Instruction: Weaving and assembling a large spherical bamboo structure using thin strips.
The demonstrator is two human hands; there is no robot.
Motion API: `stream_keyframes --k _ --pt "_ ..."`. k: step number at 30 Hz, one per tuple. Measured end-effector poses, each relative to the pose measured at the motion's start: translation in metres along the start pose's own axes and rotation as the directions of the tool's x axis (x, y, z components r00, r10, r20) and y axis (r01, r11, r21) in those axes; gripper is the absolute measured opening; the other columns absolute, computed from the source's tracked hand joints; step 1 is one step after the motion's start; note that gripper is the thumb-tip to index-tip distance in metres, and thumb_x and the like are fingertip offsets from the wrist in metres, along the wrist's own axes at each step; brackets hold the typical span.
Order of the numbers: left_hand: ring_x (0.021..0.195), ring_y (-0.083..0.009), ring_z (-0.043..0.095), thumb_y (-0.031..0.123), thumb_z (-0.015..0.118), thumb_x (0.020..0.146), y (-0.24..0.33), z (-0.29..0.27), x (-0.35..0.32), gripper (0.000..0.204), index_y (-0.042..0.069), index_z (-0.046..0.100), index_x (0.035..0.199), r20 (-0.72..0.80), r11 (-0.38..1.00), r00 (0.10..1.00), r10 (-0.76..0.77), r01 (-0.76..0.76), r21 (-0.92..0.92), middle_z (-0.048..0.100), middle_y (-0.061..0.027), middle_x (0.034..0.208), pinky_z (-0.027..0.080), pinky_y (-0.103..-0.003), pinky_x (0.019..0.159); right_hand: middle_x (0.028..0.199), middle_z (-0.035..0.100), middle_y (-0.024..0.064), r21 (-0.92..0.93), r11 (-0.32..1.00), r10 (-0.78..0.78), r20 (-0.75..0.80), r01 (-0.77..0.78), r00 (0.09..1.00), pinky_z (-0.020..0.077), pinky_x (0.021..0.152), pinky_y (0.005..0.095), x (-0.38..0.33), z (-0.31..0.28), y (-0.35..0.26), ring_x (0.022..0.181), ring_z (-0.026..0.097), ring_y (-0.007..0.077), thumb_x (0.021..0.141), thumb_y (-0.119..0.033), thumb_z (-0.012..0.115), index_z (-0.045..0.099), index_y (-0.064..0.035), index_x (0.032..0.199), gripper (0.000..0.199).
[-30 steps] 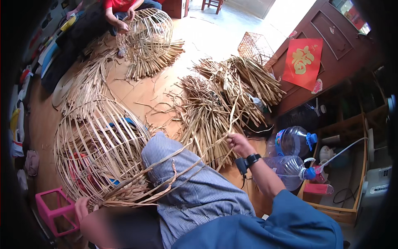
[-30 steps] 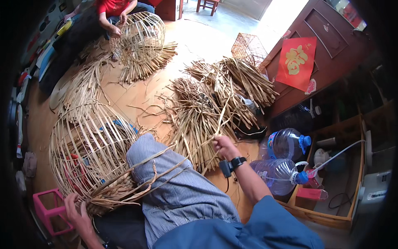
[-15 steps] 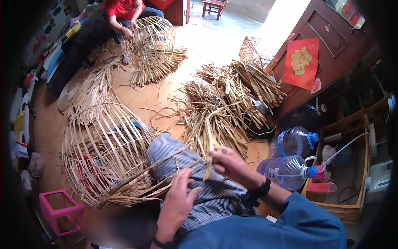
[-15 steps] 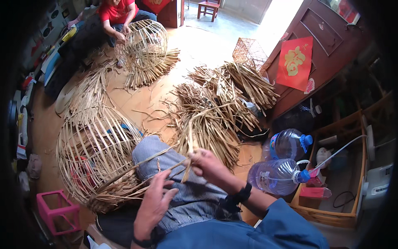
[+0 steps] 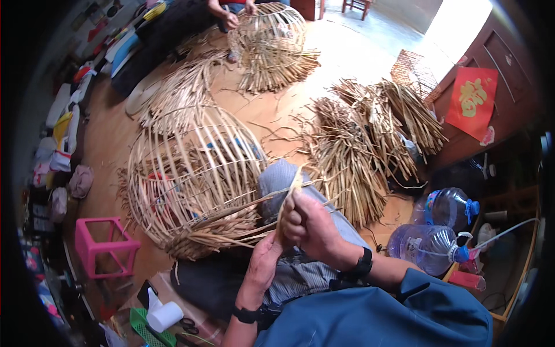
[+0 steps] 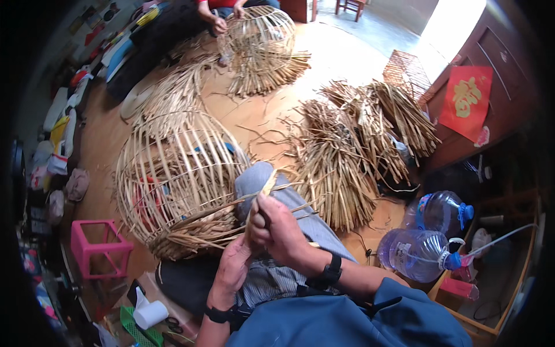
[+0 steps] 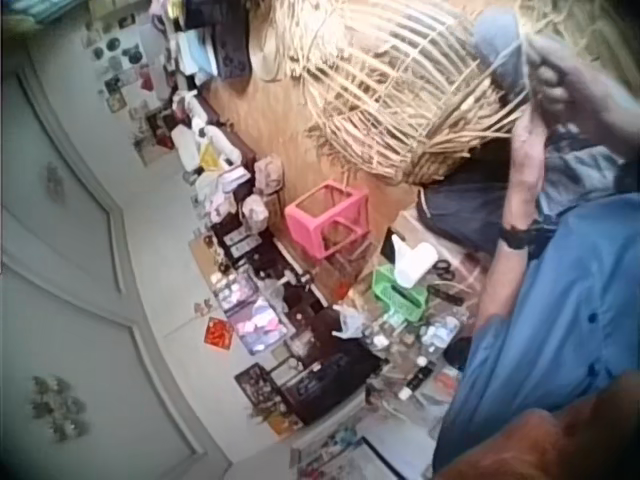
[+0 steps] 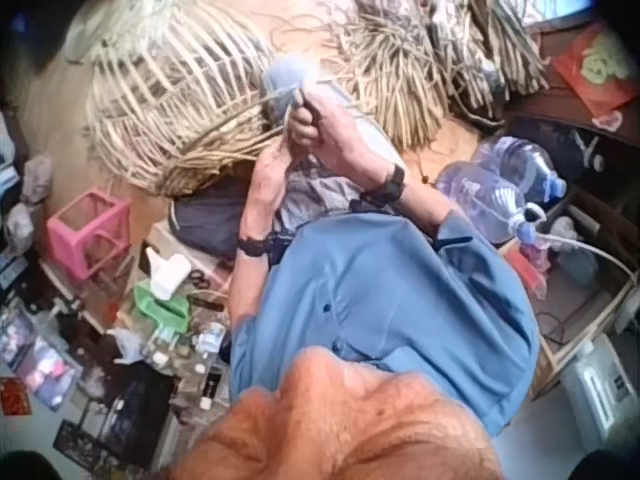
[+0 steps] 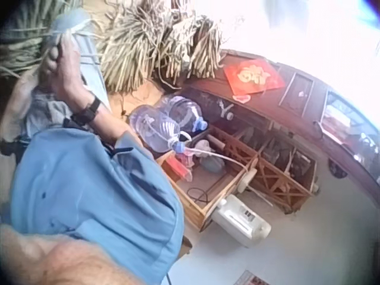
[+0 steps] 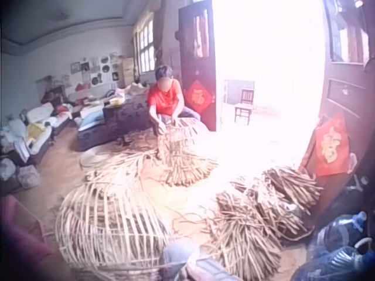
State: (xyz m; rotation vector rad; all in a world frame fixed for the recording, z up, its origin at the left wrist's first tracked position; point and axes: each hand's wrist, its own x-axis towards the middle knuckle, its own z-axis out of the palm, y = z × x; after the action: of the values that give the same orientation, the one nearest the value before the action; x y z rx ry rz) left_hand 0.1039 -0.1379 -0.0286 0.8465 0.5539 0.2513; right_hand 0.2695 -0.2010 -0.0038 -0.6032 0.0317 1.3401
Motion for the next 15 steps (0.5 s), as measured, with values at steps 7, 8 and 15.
stream_keyframes --k 7,8,15 --pt "0.097 -0.0232 0.073 0.032 0.051 0.118 0.010 -0.008 -0.018 0.040 -0.003 0.063 0.130 0.287 0.979 0.944 -0.160 0.190 -0.079 0.068 -0.0088 0.092 0.053 -0.044 0.107 0.069 0.041 -0.0080 -0.091 0.967 -0.243 -0.069 0.236 0.968 0.0269 0.050 0.0252 0.023 0.025 -0.033 0.052 0.032 0.0069 0.118 -0.043 0.048 0.055 -0.0175 0.093 0.037" --pt "0.085 -0.0210 0.072 0.034 0.051 0.118 0.013 -0.011 -0.022 0.040 -0.002 0.063 0.129 0.288 0.973 0.944 -0.162 0.202 -0.115 0.067 -0.0082 0.091 0.057 -0.042 0.097 0.070 0.042 -0.0076 -0.088 0.958 -0.275 -0.035 0.271 0.961 0.0267 0.050 0.0249 0.025 0.024 -0.039 0.052 0.031 0.0068 0.119 -0.042 0.047 0.055 -0.0169 0.094 0.037" --pt "0.049 -0.0108 0.055 0.038 0.052 0.118 0.024 -0.043 -0.057 0.043 -0.002 0.061 0.132 0.168 0.929 0.938 -0.304 0.331 -0.165 0.066 -0.0099 0.089 0.045 -0.022 0.044 0.077 0.050 -0.0008 -0.304 0.910 -0.263 0.097 0.280 0.960 0.0379 0.058 0.0262 0.024 -0.006 -0.025 0.059 0.044 0.0101 0.120 -0.040 0.044 0.056 -0.0096 0.101 0.038"
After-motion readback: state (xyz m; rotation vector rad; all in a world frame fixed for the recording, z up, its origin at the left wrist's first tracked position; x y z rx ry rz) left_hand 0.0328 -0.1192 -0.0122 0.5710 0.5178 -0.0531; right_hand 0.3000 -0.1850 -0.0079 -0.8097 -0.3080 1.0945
